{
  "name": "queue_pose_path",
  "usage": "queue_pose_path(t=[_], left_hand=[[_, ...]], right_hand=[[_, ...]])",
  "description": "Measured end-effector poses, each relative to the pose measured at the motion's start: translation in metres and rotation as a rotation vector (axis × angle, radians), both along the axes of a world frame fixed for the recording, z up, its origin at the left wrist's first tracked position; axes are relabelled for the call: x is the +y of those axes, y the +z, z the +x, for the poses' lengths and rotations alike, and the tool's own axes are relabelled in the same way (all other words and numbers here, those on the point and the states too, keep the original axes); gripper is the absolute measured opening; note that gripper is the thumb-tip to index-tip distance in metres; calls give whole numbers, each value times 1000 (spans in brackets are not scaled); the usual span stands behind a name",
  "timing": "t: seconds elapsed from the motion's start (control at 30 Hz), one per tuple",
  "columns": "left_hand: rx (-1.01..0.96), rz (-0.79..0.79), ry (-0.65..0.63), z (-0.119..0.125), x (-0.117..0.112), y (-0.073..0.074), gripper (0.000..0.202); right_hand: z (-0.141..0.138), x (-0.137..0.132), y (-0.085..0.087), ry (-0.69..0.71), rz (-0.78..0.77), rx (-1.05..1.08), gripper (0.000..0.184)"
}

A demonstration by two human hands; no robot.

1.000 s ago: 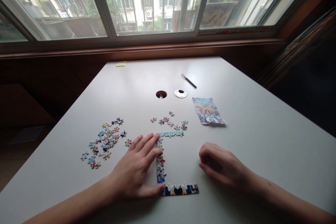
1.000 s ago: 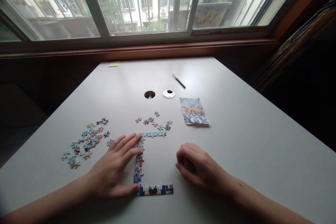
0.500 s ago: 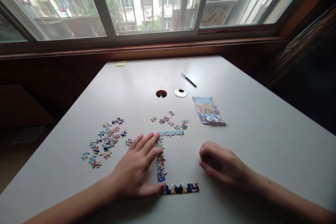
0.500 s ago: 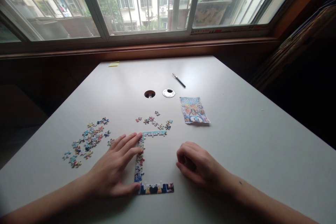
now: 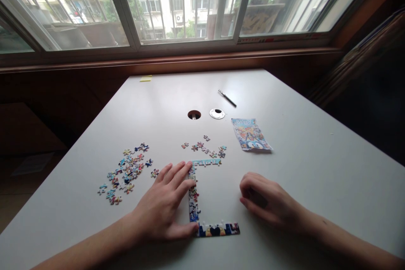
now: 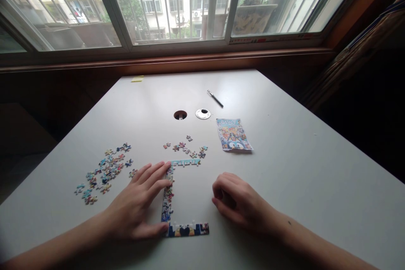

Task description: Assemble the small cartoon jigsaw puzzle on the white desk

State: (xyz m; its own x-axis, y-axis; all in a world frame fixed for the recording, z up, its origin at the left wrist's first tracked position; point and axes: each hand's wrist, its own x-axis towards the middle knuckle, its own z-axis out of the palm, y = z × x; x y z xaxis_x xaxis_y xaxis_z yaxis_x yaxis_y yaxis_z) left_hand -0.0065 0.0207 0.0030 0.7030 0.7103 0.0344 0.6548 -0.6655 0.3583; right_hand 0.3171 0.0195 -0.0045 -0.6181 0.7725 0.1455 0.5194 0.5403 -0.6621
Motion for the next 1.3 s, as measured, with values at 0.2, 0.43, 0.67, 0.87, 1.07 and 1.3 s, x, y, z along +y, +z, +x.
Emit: queue_pose_path(t=[0.2, 0.43, 0.67, 0.87, 1.07, 1.3], left_hand=[[23, -8, 5, 1, -1, 5, 72], [7, -3, 0, 1, -1, 4, 73], [24, -1, 4, 1, -1, 5, 71], [16, 11, -5, 0, -1, 0, 72], [29, 13, 0, 1, -1, 1, 70], [22, 21, 5, 2, -4, 5, 66]], right_hand=[[0, 0, 0, -1, 9, 3, 11], [0, 0, -1, -14, 1, -5, 13], [0, -1, -2, -8, -1, -2, 13], [-1, -1, 0, -33, -6, 10, 12], [-4, 4, 3, -111, -142, 102, 7], [-16, 19, 15, -231, -216, 81, 9]])
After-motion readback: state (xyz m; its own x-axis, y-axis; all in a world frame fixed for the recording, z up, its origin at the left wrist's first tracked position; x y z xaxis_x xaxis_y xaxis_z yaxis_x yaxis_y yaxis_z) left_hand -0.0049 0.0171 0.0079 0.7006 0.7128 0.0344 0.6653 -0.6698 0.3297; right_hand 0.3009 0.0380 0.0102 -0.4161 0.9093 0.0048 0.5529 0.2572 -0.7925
